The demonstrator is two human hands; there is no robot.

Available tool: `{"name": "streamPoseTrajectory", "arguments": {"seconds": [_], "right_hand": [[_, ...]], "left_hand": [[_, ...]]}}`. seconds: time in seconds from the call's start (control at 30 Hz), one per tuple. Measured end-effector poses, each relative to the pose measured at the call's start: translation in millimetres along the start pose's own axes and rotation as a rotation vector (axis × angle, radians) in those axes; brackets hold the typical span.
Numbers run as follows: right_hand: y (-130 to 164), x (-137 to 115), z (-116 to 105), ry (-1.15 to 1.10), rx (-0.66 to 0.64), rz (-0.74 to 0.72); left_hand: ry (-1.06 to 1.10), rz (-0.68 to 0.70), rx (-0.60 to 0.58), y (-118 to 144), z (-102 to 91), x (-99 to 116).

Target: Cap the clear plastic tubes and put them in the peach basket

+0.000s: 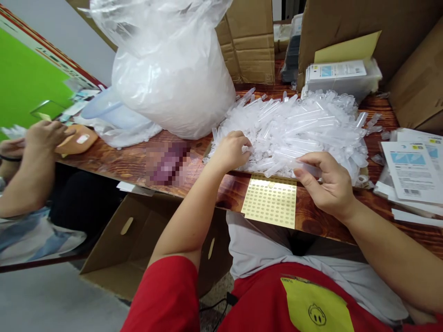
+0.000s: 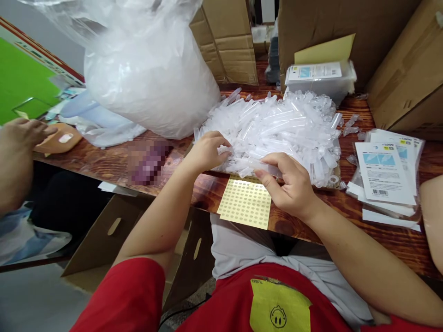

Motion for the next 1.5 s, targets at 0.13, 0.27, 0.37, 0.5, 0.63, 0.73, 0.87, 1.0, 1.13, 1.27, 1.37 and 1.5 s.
{"name": "streamPoseTrajectory", "arguments": {"seconds": [0.13, 0.27, 0.37, 0.5, 0.63, 0.73, 0.87, 1.0, 1.13, 1.27, 1.37, 1.5], "right_hand": [[-5, 0, 0, 0.113, 0.054, -0.18], [-10, 4, -5, 0.2, 0.151, -0.271], [-13, 8, -10, 0.248, 0.194, -0.272], [-14, 10, -10, 0.288, 0.191, -0.299], [-13, 10, -4, 0.322, 0.112, -0.322], [-10, 7, 0, 0.333, 0.035, -0.357], [-9, 0, 2, 0.335, -0.018, -0.373], [-10, -4, 4, 0.335, -0.055, -0.297], [-11, -3, 5, 0.282, -0.054, -0.237], [-9, -1, 3, 0.224, -0.048, -0.282], [-5, -2, -2, 0.245, -0.085, -0.379], [-2, -5, -5, 0.366, -0.087, -0.446]], "left_hand": [[0.431, -0.022, 0.157, 10, -12.8, -3], [0.962, 0.001, 0.178, 5, -19.6, 6], [1.166, 0.057, 0.078, -8, -19.8, 23], [1.32, 0.071, -0.063, -19, -11.4, 42], [1.397, 0.066, -0.122, -16, 0.3, 48], [1.403, 0.049, -0.159, -8, 5.8, 49], [1.426, 0.043, -0.169, 2, 6.8, 50], [1.413, 0.063, -0.1, 8, 5.7, 50], [1.437, 0.043, -0.162, 11, 7.9, 53], [1.505, 0.018, -0.247, 14, 7.6, 60], [1.563, -0.001, -0.272, 15, 6.7, 65], [1.604, -0.022, -0.263, 17, 6.5, 68]]}}
Point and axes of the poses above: each hand's wrist, its own y-axis away from the middle knuckle, its own z-axis out of the palm, x = y × z, the point moved 3 cm from there along -y, towards the middle knuckle, and after that the axes turned 3 degrees about z, right-handed, at the moved point
